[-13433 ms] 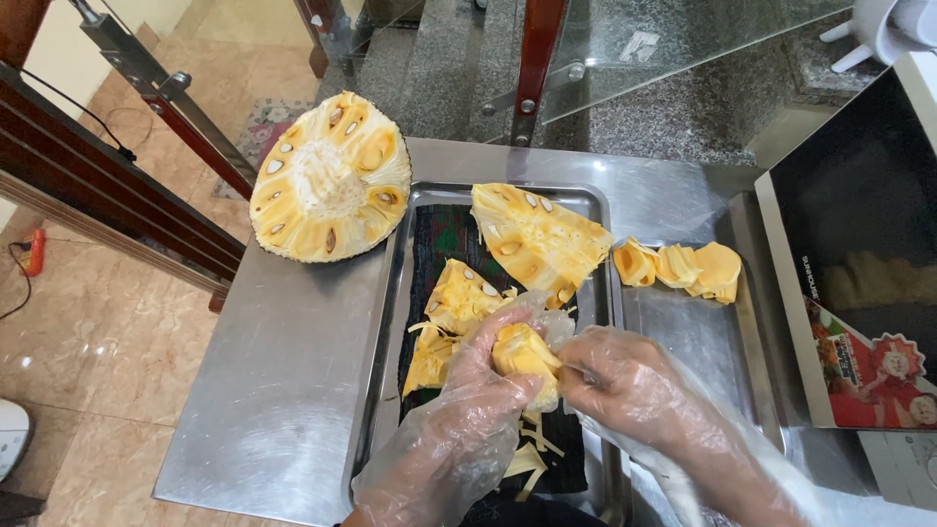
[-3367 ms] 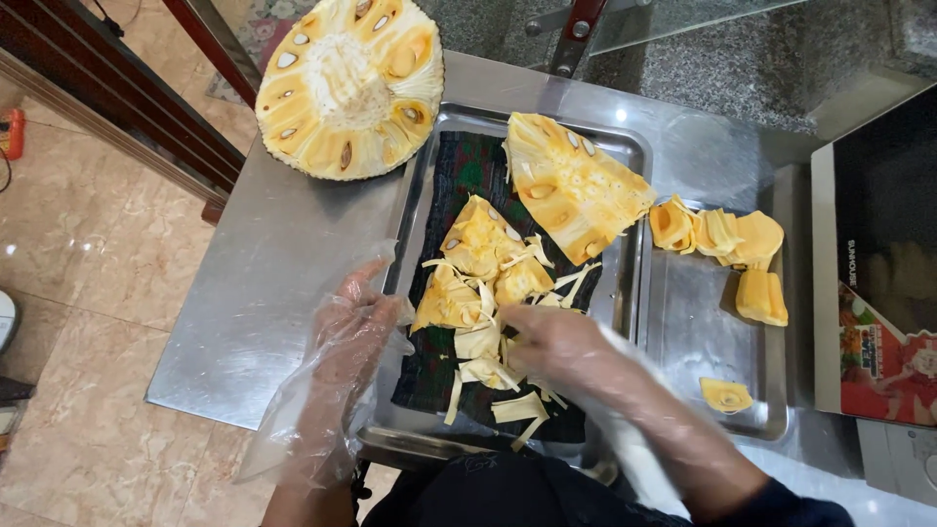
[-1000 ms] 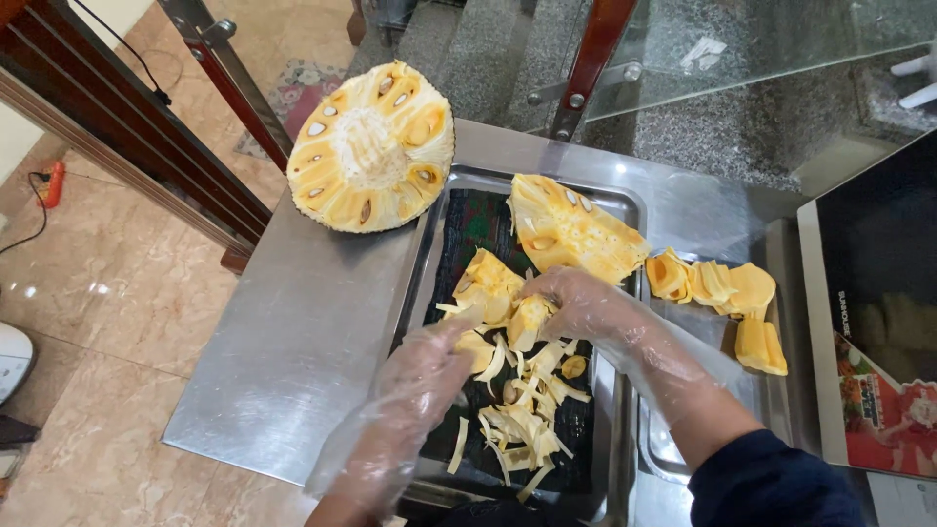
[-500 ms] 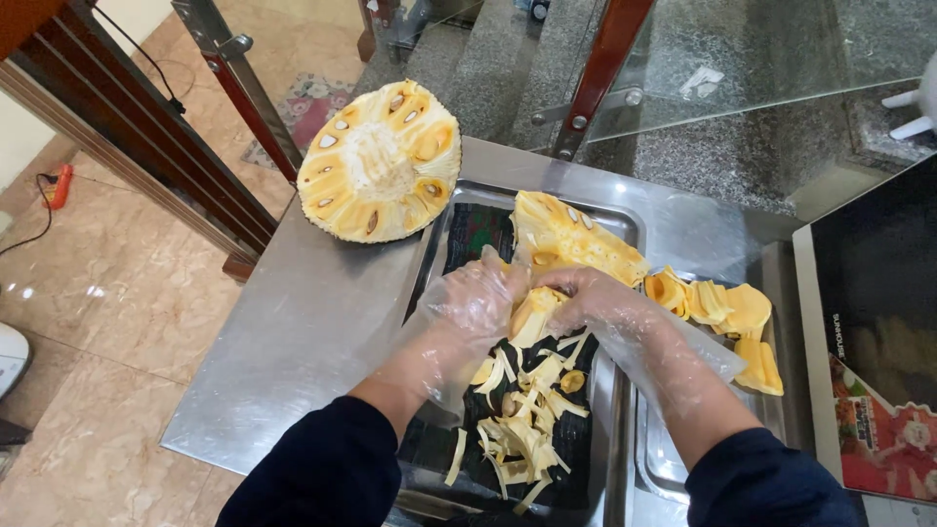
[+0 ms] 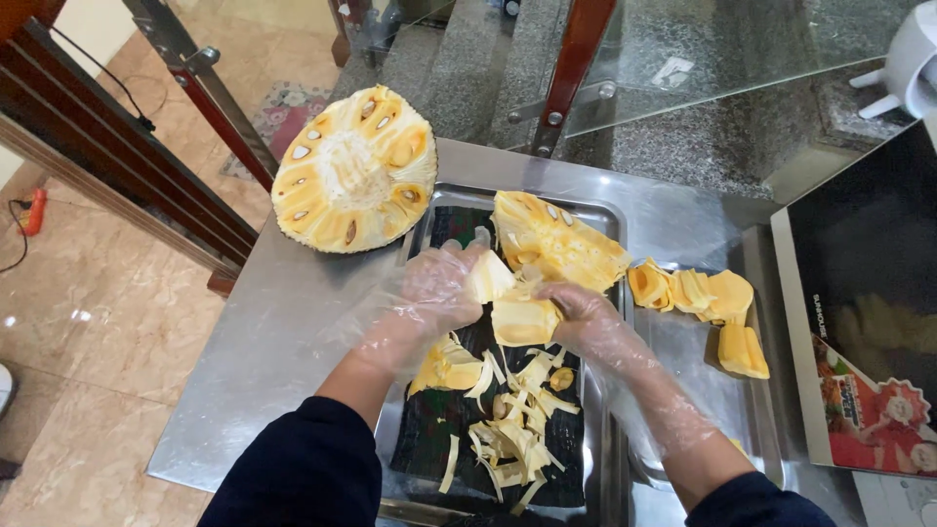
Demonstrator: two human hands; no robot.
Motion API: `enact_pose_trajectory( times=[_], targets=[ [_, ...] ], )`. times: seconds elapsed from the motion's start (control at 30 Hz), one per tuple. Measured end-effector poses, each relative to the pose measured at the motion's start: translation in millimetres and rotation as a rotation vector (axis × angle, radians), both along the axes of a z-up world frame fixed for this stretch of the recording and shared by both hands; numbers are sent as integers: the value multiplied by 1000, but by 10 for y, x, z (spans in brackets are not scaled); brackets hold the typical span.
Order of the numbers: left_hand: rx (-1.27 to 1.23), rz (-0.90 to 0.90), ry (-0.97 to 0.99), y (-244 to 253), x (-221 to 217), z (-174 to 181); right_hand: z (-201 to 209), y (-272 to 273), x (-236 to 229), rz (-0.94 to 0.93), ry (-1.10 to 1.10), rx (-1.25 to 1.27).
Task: Manually separating jackfruit bulbs from the core and skin using hands and a knife
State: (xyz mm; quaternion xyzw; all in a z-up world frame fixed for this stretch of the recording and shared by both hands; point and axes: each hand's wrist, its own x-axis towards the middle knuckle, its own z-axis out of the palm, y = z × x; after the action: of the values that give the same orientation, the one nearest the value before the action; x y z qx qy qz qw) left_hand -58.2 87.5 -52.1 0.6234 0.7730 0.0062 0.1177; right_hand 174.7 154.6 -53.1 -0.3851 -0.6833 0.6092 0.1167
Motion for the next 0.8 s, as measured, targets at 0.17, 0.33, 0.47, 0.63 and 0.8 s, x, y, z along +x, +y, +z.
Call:
enact_pose_trajectory(
  times=[0.17, 0.33, 0.47, 0.63, 0.8],
  targets=[
    [24, 87, -35, -94, 25, 163, -255, -55, 7, -199, 167, -156],
    [-47, 166, -137, -150, 31, 313, -169, -148, -107, -340, 283, -379],
    [-100, 270, -202, -109, -144, 108, -529, -102, -158, -279, 199, -103],
    [-75, 254, -107, -171, -38, 42, 398, -266, -503, 1, -276, 182],
    [-56, 280, -246, -235, -98, 199, 201, -149, -691, 230, -698, 415]
  ],
)
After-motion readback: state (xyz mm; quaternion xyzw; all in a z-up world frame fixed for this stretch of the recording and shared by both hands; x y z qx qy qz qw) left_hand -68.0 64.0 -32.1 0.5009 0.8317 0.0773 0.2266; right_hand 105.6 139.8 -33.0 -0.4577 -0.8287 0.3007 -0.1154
